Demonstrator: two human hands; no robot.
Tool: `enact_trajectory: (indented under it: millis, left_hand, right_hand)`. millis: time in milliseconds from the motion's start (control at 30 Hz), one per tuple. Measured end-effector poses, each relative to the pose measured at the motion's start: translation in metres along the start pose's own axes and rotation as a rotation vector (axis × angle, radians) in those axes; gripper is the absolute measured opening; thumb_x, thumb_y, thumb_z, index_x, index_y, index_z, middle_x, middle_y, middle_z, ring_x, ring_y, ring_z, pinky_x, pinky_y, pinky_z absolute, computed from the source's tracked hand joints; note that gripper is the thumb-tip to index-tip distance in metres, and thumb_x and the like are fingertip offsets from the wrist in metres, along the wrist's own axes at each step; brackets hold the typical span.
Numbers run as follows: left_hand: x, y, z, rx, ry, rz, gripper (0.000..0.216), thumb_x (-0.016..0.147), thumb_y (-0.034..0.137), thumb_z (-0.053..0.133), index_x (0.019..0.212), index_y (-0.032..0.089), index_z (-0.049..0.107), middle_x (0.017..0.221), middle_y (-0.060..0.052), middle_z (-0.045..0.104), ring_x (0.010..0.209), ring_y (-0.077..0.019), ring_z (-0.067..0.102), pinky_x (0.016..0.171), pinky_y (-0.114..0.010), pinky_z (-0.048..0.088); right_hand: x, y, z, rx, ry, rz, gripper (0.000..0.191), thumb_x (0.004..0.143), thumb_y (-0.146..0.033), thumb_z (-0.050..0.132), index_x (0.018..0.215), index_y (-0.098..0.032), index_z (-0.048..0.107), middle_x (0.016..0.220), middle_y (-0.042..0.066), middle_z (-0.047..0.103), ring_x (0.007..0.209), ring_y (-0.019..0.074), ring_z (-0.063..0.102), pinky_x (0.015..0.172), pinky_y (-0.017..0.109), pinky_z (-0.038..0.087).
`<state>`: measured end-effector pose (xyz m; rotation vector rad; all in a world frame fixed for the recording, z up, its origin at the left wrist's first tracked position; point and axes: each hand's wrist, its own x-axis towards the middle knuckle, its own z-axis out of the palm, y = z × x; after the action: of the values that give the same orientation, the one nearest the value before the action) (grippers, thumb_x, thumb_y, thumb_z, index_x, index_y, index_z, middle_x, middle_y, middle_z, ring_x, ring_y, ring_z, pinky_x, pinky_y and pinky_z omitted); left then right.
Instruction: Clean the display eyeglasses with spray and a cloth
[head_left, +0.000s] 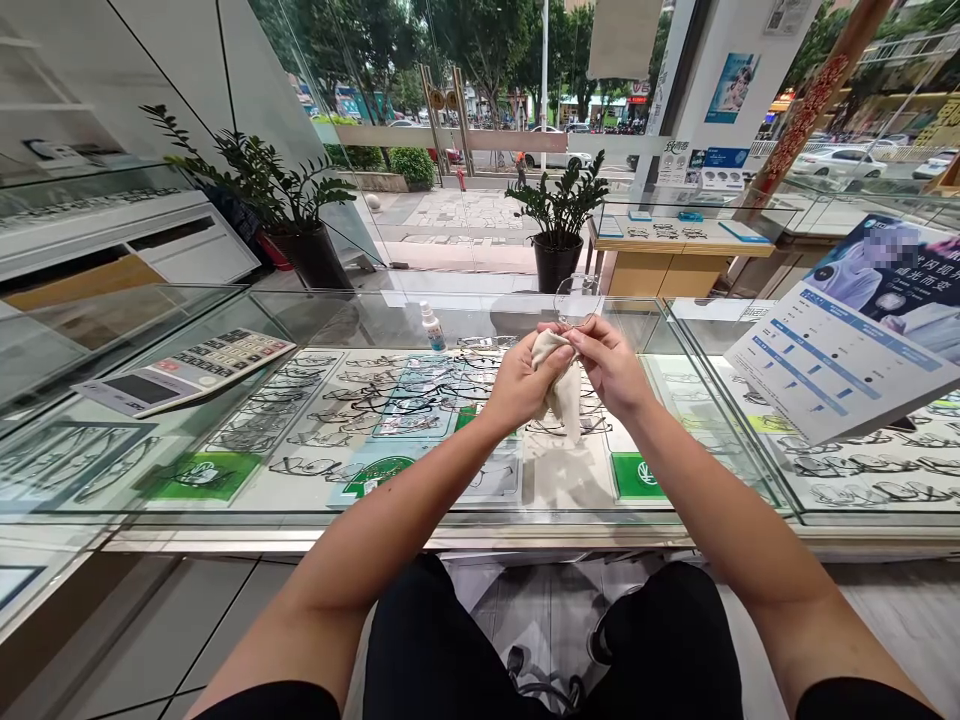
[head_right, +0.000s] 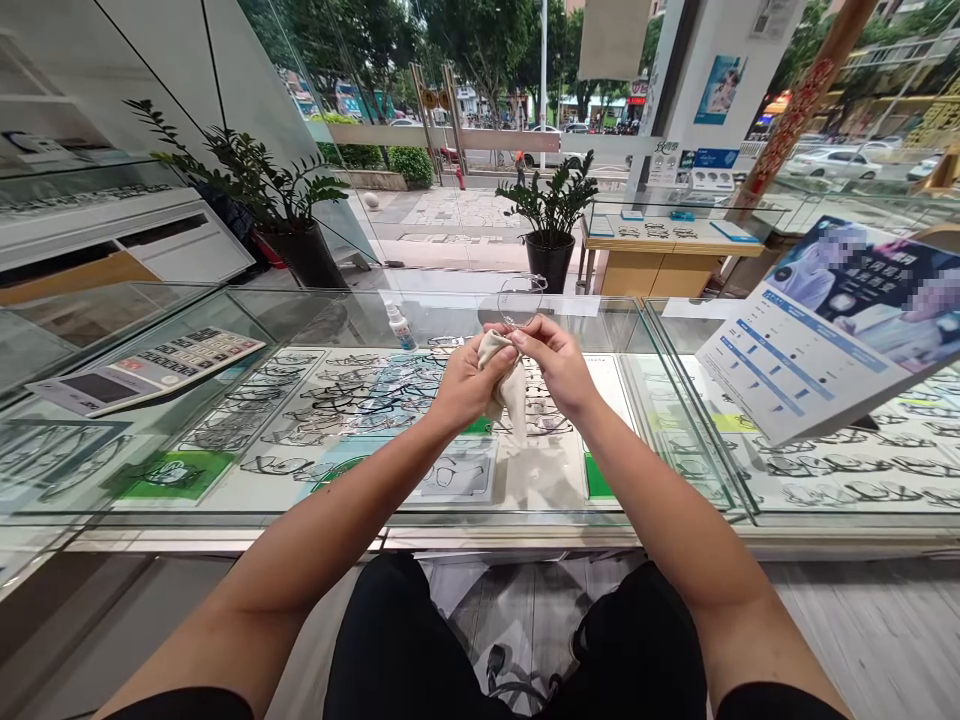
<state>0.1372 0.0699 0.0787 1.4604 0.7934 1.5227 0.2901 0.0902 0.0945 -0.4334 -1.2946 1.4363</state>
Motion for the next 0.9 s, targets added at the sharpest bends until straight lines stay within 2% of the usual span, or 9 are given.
enact_trajectory:
  millis: [100, 167, 333, 433, 567, 667, 767, 900]
  left_hand:
    - [0.001, 0.001, -0.001, 0.039, 0.028, 0.034, 0.063, 0.09, 0.078, 0.08, 0.107, 0.017, 0.078, 0.097, -0.006, 0.074, 0.089, -0.0194, 0.063, 0.082, -0.03, 0.052]
    - [0.003, 0.001, -0.004, 0.035, 0.002, 0.024, 0.066, 0.091, 0.08, 0.077, 0.107, 0.017, 0.079, 0.094, -0.005, 0.074, 0.088, -0.0198, 0.063, 0.082, -0.03, 0.052]
    - [0.006, 0.005, -0.012, -0.01, -0.195, -0.051, 0.062, 0.091, 0.074, 0.083, 0.112, 0.016, 0.08, 0.092, -0.004, 0.072, 0.083, -0.0172, 0.061, 0.08, -0.028, 0.051]
    - [0.006, 0.004, -0.014, -0.005, -0.253, -0.065, 0.061, 0.088, 0.067, 0.089, 0.121, 0.016, 0.08, 0.099, -0.006, 0.074, 0.087, -0.018, 0.064, 0.081, -0.028, 0.052]
    - [0.004, -0.002, -0.011, 0.007, -0.179, -0.068, 0.069, 0.082, 0.065, 0.095, 0.128, 0.016, 0.078, 0.104, -0.007, 0.076, 0.085, -0.0167, 0.064, 0.075, -0.026, 0.05]
    - [0.003, -0.005, -0.006, 0.011, -0.07, -0.025, 0.068, 0.082, 0.071, 0.092, 0.119, 0.015, 0.081, 0.103, -0.007, 0.077, 0.085, -0.017, 0.065, 0.076, -0.027, 0.051]
    - [0.002, -0.004, -0.002, 0.018, 0.009, 0.013, 0.065, 0.084, 0.076, 0.087, 0.105, 0.015, 0.082, 0.097, -0.006, 0.076, 0.085, -0.0174, 0.065, 0.076, -0.028, 0.051]
    - [0.004, 0.001, -0.002, 0.007, -0.039, -0.015, 0.064, 0.086, 0.08, 0.083, 0.09, 0.016, 0.078, 0.078, -0.001, 0.069, 0.073, -0.0143, 0.058, 0.069, -0.027, 0.049]
  right_hand:
    - [0.0, 0.001, 0.0, -0.017, 0.011, 0.008, 0.042, 0.081, -0.057, 0.097, 0.084, -0.029, 0.065, 0.109, 0.002, 0.088, 0.121, 0.0268, 0.079, 0.118, 0.043, 0.057]
    - [0.0, 0.002, -0.002, -0.019, 0.022, 0.011, 0.04, 0.081, -0.055, 0.098, 0.086, -0.03, 0.067, 0.111, 0.001, 0.088, 0.12, 0.0257, 0.079, 0.116, 0.041, 0.058]
    - [0.005, -0.002, -0.007, 0.05, 0.029, 0.037, 0.039, 0.078, -0.051, 0.1, 0.092, -0.028, 0.072, 0.11, 0.003, 0.088, 0.108, 0.026, 0.081, 0.104, 0.042, 0.064]
    - [0.006, -0.004, -0.007, 0.056, 0.051, 0.057, 0.04, 0.074, -0.053, 0.101, 0.088, -0.026, 0.074, 0.106, 0.005, 0.089, 0.104, 0.0268, 0.081, 0.102, 0.043, 0.065]
    - [0.005, -0.003, -0.003, 0.058, 0.042, 0.059, 0.036, 0.074, -0.052, 0.1, 0.085, -0.027, 0.076, 0.105, 0.004, 0.089, 0.109, 0.0276, 0.081, 0.108, 0.044, 0.062]
    - [0.003, 0.0, -0.002, 0.005, 0.014, 0.025, 0.035, 0.076, -0.054, 0.1, 0.082, -0.028, 0.076, 0.101, 0.003, 0.088, 0.117, 0.0286, 0.079, 0.115, 0.045, 0.058]
    - [0.002, 0.003, -0.002, -0.004, 0.012, 0.012, 0.041, 0.076, -0.058, 0.099, 0.081, -0.028, 0.072, 0.104, 0.003, 0.087, 0.117, 0.0288, 0.079, 0.115, 0.045, 0.058]
    - [0.003, 0.005, -0.004, 0.027, 0.027, 0.03, 0.044, 0.074, -0.059, 0.101, 0.084, -0.027, 0.073, 0.104, 0.004, 0.087, 0.107, 0.0263, 0.079, 0.11, 0.044, 0.061]
